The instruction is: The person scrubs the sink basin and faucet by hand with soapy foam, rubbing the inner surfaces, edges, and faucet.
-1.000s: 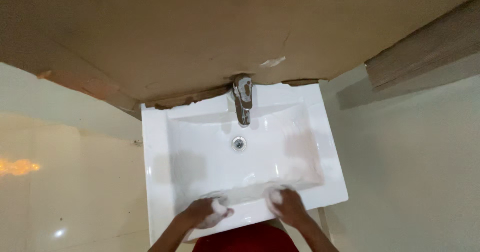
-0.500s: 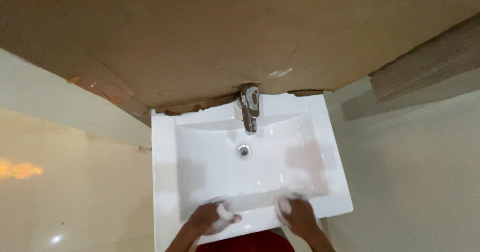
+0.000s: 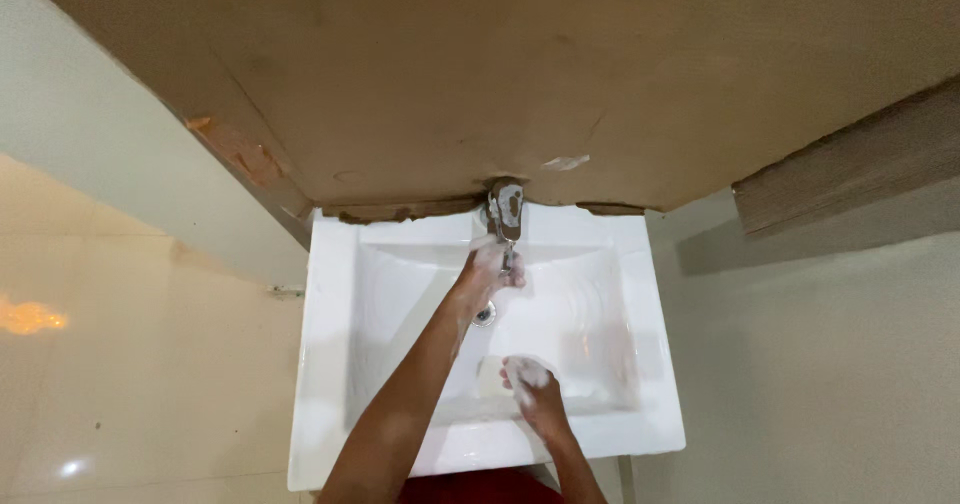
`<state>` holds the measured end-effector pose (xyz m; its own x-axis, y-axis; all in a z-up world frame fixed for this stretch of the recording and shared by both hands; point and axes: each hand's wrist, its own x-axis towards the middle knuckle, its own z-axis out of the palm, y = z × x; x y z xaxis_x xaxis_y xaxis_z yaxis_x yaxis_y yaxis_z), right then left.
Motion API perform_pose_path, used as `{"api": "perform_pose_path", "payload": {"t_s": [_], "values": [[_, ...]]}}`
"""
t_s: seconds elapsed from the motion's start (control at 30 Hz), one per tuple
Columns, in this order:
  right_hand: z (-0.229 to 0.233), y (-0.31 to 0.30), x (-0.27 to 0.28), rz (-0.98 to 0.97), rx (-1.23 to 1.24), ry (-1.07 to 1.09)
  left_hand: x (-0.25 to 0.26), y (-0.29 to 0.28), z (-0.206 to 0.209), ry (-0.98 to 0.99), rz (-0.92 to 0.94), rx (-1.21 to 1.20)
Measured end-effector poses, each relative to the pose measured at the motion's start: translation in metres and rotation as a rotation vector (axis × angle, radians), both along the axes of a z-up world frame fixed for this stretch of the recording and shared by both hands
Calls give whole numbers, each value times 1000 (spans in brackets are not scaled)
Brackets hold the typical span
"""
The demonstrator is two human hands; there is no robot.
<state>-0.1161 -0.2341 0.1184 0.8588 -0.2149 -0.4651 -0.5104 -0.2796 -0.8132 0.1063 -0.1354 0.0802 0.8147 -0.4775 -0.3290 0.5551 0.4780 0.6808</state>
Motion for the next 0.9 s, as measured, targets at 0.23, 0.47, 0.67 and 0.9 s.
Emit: {"api": "perform_pose_path", "payload": {"t_s": [0.23,0.47,0.67,0.9], "values": [[2,-17,24,-220,281,59,-45,-7,77,-300,208,1072],[7,-5,207,-162,865,-142,-93,50,100,-662,337,1032],[29,14,211,-303,771,234,-66,55,33,-547,470,731],[63,4,124,-253,562,-108,0,5,-13,-54,258,321]]}}
